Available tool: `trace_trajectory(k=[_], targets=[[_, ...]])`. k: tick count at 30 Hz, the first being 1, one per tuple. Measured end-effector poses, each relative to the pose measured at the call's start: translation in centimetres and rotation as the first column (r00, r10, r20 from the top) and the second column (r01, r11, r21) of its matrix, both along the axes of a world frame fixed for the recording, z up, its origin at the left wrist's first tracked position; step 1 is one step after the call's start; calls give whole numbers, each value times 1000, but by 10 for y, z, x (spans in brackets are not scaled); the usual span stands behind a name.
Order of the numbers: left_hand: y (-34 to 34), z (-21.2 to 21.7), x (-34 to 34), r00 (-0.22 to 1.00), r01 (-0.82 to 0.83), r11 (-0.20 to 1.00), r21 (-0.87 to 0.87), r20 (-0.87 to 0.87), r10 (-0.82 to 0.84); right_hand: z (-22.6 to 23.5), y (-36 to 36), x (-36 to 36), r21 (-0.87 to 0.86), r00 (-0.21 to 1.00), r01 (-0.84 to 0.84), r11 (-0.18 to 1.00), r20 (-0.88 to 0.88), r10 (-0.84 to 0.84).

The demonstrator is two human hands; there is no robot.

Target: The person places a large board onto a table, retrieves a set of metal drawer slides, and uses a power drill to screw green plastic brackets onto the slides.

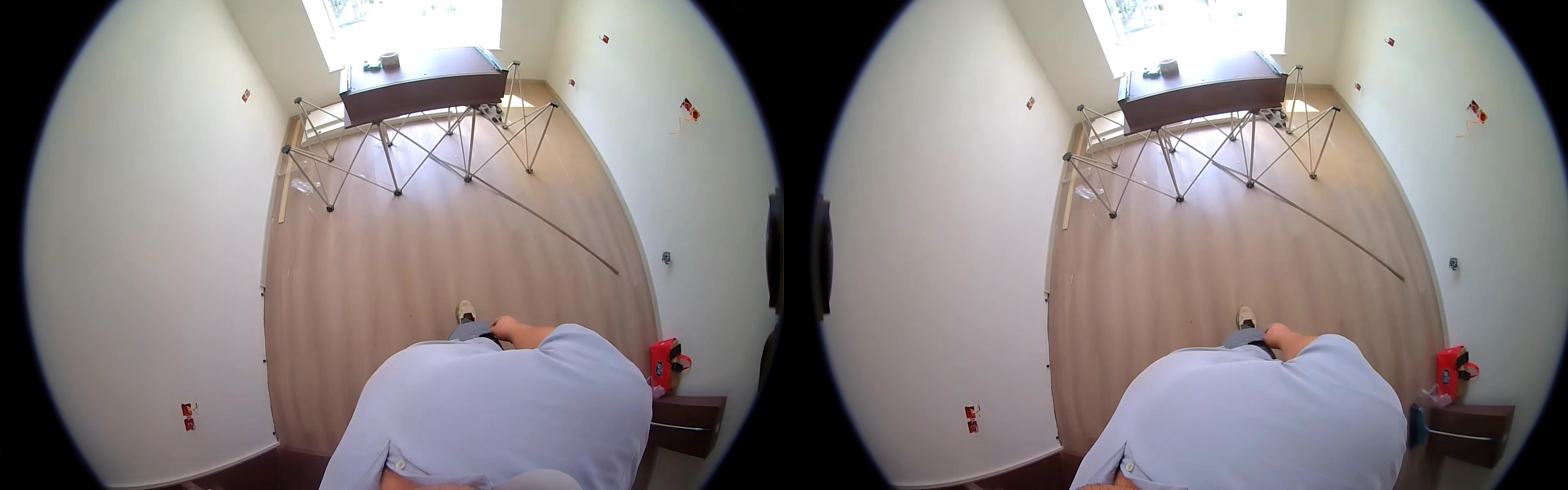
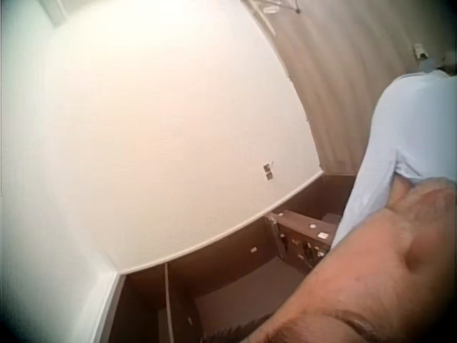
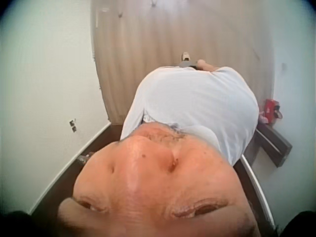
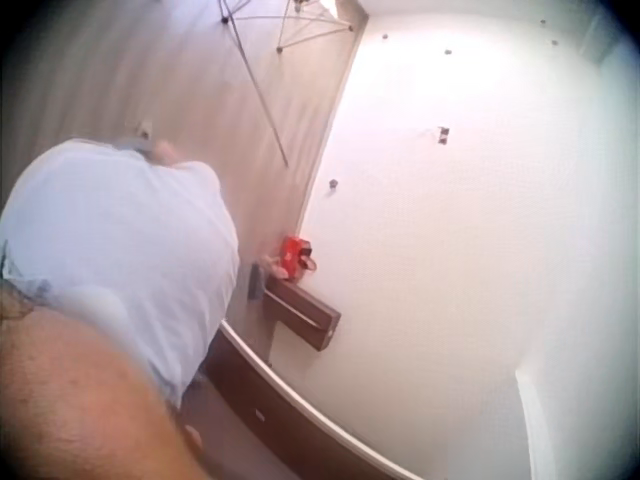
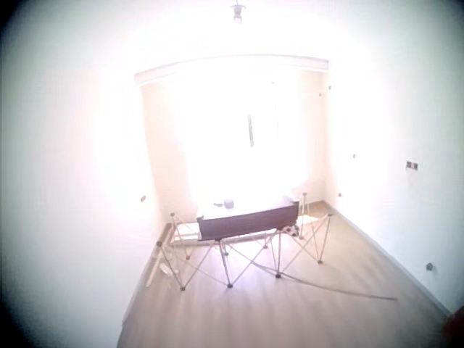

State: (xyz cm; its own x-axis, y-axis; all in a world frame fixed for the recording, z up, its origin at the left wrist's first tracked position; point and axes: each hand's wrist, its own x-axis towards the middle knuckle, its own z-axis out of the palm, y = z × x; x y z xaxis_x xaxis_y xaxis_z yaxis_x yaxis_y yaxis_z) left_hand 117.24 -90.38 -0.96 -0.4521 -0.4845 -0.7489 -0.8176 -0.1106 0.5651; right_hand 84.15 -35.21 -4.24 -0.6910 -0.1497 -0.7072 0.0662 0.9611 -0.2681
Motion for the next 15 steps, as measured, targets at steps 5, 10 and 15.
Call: trace_trajectory(k=[5,10,15], targets=[[41,1,-138,978,198,979,-40,74,-195,42,9,-158,-301,991,-21,954,-132,-20],[67,9,-279,932,361,919,-159,85,-351,43,83,-285,-466,824,518,717,48,-564],[110,50,-463,984,77,997,19,-160,-73,4,192,-324,-230,654,748,622,104,-749]])
